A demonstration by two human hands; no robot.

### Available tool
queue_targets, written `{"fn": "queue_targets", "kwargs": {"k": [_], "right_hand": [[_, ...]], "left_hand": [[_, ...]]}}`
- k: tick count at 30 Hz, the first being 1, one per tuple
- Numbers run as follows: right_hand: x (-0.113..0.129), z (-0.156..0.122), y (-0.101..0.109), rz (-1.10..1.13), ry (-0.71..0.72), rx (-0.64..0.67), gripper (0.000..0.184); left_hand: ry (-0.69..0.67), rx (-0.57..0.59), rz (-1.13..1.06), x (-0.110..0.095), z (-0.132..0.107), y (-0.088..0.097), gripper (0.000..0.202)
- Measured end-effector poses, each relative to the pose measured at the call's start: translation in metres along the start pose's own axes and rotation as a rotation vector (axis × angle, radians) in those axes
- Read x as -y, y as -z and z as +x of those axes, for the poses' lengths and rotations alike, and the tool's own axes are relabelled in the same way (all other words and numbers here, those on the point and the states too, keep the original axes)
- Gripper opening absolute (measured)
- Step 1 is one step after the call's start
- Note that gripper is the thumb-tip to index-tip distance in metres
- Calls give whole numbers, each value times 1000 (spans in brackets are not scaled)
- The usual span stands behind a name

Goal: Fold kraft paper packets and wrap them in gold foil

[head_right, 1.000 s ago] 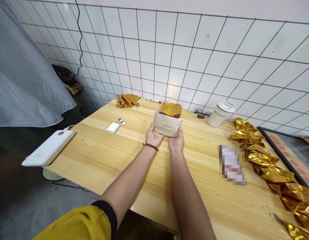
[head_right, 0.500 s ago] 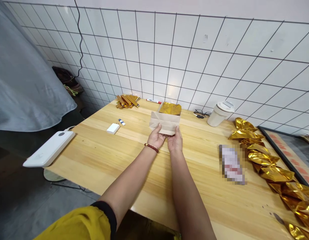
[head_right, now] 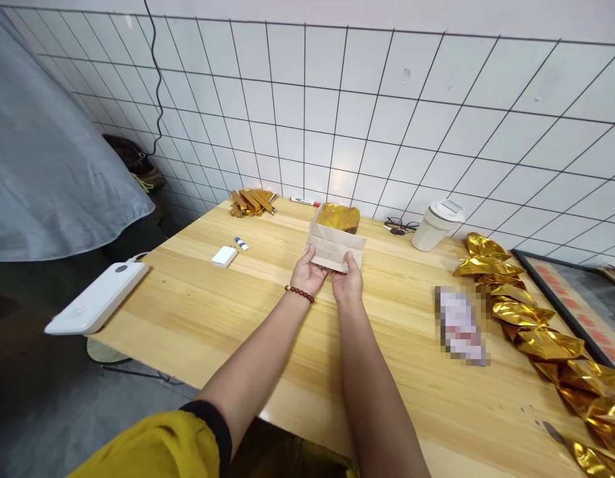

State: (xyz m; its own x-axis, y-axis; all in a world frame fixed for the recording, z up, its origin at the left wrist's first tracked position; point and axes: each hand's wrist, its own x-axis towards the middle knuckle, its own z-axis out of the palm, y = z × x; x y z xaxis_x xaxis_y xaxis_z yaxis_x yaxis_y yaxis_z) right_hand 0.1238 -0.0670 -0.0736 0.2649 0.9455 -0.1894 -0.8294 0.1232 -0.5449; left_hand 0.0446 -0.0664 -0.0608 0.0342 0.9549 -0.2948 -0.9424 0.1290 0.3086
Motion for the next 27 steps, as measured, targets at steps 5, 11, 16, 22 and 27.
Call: {"fn": "queue_targets", "kwargs": {"k": [5,11,16,22,27], "right_hand": [[2,1,0,32,-35,-45,21],[2,3,0,53,-43,-52,31],[-2,4,1,24,-10,-52,30],[-2,2,0,-3,32,-27,27],[-2,-4,1,-65,63,58,25]], "left_hand": [[11,-5,-30,-3,1,1,20],[28,-30,-64,-4,2,0,21],[28,-42,-67,-6,3,0,24],[-10,62,16,0,-3,-5,25],[-55,23,30,2,-4,-7,22]]}}
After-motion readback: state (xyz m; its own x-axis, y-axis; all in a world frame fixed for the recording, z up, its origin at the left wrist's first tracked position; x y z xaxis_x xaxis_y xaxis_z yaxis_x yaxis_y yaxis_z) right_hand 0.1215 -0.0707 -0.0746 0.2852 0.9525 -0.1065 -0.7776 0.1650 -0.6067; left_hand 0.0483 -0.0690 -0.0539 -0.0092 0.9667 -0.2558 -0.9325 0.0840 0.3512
